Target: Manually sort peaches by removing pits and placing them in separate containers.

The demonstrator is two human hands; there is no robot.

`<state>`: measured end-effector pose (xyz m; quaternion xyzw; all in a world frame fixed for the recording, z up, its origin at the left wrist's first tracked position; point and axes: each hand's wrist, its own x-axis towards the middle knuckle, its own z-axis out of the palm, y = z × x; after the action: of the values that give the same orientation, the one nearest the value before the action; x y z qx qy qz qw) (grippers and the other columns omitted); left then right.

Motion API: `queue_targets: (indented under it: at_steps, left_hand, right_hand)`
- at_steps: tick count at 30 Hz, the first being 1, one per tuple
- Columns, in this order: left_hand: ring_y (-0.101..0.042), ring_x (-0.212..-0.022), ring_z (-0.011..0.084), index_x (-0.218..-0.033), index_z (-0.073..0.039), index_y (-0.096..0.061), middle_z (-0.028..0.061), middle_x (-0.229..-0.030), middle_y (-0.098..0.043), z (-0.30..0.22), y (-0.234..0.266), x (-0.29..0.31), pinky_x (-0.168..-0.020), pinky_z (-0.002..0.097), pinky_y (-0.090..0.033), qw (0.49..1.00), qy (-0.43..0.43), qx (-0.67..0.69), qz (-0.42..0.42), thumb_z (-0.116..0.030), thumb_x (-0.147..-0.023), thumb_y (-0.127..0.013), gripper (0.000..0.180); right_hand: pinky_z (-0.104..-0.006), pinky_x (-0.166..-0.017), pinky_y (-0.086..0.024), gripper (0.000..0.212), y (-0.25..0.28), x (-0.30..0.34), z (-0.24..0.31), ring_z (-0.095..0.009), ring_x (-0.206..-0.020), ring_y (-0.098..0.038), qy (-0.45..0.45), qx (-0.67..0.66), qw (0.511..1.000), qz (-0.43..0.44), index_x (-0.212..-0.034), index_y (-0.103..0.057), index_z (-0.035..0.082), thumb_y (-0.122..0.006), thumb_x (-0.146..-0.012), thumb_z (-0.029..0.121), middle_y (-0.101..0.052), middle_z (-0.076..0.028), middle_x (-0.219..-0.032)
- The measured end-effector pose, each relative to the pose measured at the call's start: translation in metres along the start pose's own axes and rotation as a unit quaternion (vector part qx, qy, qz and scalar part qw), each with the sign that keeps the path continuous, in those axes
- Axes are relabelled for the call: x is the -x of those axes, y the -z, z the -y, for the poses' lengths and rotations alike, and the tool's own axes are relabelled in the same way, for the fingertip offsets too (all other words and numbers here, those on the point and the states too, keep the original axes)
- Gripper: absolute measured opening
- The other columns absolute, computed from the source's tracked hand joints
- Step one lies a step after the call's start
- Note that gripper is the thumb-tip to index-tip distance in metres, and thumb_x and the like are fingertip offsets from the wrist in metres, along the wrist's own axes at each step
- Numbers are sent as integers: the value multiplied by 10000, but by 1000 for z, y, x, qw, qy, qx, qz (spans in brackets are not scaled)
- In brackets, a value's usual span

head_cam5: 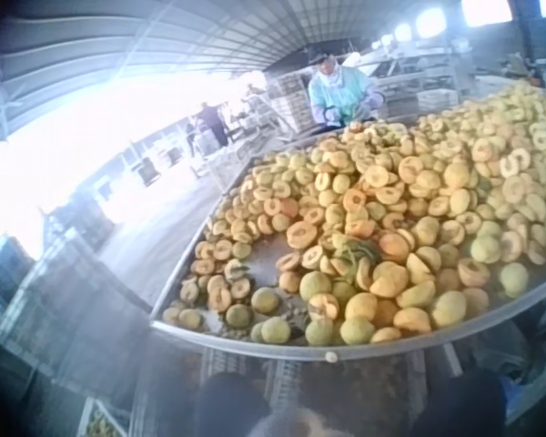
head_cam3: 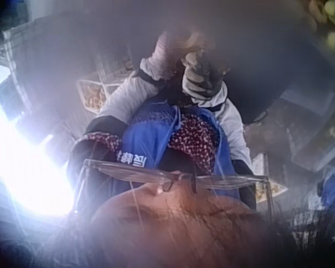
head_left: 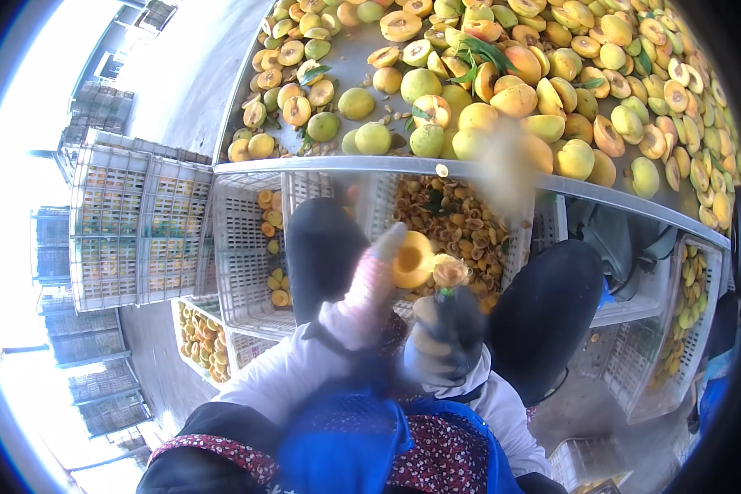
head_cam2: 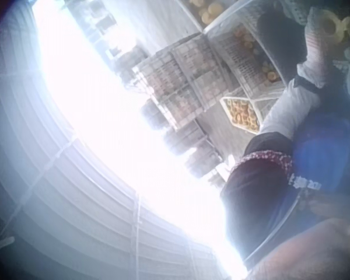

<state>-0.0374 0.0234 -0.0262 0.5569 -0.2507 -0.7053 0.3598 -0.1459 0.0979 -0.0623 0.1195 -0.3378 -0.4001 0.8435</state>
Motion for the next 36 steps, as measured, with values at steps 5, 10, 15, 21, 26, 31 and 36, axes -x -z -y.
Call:
queue_targets:
  at_steps: [5,10,15,21,26,31,36]
  left_hand:
    - [-622,-814,184,-1003,-31,-595,88,-920,-622,-78,112,-31,-738,291,-518,903,-384,-137,-138,-334,-903,-591,319]
    - [-595,-859,327,-1018,-78,-632,137,-946,-625,-118,97,-56,-768,409,-485,545,-356,-716,-251,-300,-782,-682,328]
    - [-647,-835,308,-1065,-107,-616,125,-956,-649,-121,-7,-130,-706,377,-512,508,-259,-815,-108,-395,-759,-694,428]
    - [-641,-863,315,-1006,-22,-590,161,-938,-654,-140,-33,-135,-743,397,-515,538,-208,-817,-7,-303,-741,-704,404]
    - [-591,-839,142,-1290,-30,-450,49,-1080,-582,-85,-16,-58,-713,271,-479,926,-125,-264,237,-326,-673,-744,744]
    - [-500,-1112,183,-1280,-55,-436,107,-1201,-533,-53,-4,-31,-963,294,-376,959,-78,-94,255,-243,-714,-616,623]
    - [-524,-1006,173,-1178,-50,-467,113,-1133,-546,-29,-3,-21,-912,292,-389,961,-140,-84,222,-307,-784,-585,485]
  right_hand:
    - [-231,-357,-291,478,17,12,-3,-91,-406,-330,27,2,973,-230,-875,-554,96,-359,-956,525,-356,12,-544]
    - [-239,-353,-260,446,23,0,5,-101,-379,-312,26,120,905,-407,-794,-538,134,-454,-911,556,-367,27,-518]
    - [-239,-357,-287,431,26,2,14,-105,-380,-356,67,195,841,-500,-792,-529,144,-472,-904,556,-429,18,-533]
    - [-242,-359,-310,445,12,0,25,-109,-386,-374,110,160,863,-466,-803,-525,128,-475,-902,559,-454,12,-561]
    - [-230,-347,-310,429,-29,-25,26,-111,-382,-389,101,191,900,-378,-849,-531,89,-459,-931,503,-460,1,-568]
    - [-231,-358,-328,375,-22,-22,17,-107,-402,-429,159,399,759,-489,-929,-558,74,-491,-936,444,-508,-14,-589]
    - [-331,-531,-400,278,-18,-29,-6,-239,-626,-518,208,844,282,-406,-1047,-551,-41,-535,-835,138,-556,-127,-768]
